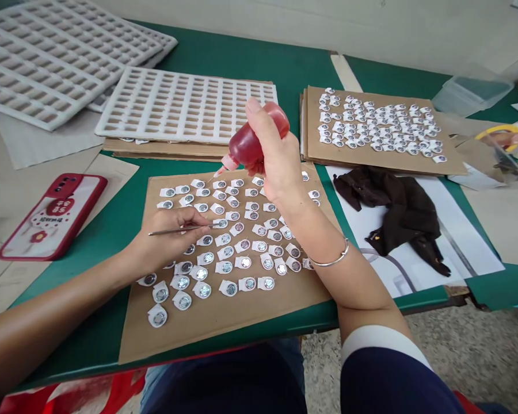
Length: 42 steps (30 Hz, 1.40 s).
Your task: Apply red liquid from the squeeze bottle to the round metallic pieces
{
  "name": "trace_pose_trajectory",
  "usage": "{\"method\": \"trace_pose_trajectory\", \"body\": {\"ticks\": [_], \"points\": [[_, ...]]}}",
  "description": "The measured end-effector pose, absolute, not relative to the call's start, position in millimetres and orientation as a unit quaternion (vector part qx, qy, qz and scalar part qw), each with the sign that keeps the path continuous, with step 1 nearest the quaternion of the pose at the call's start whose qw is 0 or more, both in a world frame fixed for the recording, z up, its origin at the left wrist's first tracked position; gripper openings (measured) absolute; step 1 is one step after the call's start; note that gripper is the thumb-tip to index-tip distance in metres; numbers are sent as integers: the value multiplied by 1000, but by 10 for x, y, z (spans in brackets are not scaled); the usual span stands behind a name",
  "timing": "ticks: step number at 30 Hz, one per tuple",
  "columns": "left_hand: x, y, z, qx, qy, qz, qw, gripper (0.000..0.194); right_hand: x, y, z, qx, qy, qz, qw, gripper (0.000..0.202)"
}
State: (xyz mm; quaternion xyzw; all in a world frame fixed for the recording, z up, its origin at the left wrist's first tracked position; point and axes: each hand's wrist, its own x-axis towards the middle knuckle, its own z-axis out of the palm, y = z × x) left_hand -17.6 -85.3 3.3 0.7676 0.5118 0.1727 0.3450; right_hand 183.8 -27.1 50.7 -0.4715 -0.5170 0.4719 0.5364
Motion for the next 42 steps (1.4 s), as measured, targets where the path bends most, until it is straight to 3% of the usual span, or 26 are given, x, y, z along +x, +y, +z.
{"method": "trace_pose_trajectory", "body": {"ticks": [7, 17, 25, 32, 42], "points": [[-162, -872, 30, 775, 507, 172, 336, 13, 1793, -289, 542, -473, -511, 457, 553, 42], [-56, -1008, 123, 876, 393, 163, 226, 16, 1623, -493, 453, -412, -574, 495, 505, 27], [-15, -1179, 20, 929, 348, 92, 88, 18, 1569, -603, 149, -487, -644, 400, 433, 29], [43, -1294, -139, 948, 295, 79, -88, 19, 1531, -591, 36, -497, -695, 281, 437, 25], [52, -1308, -122, 943, 296, 94, -119, 20, 1535, -588, -5, -500, -706, 261, 428, 25]]}}
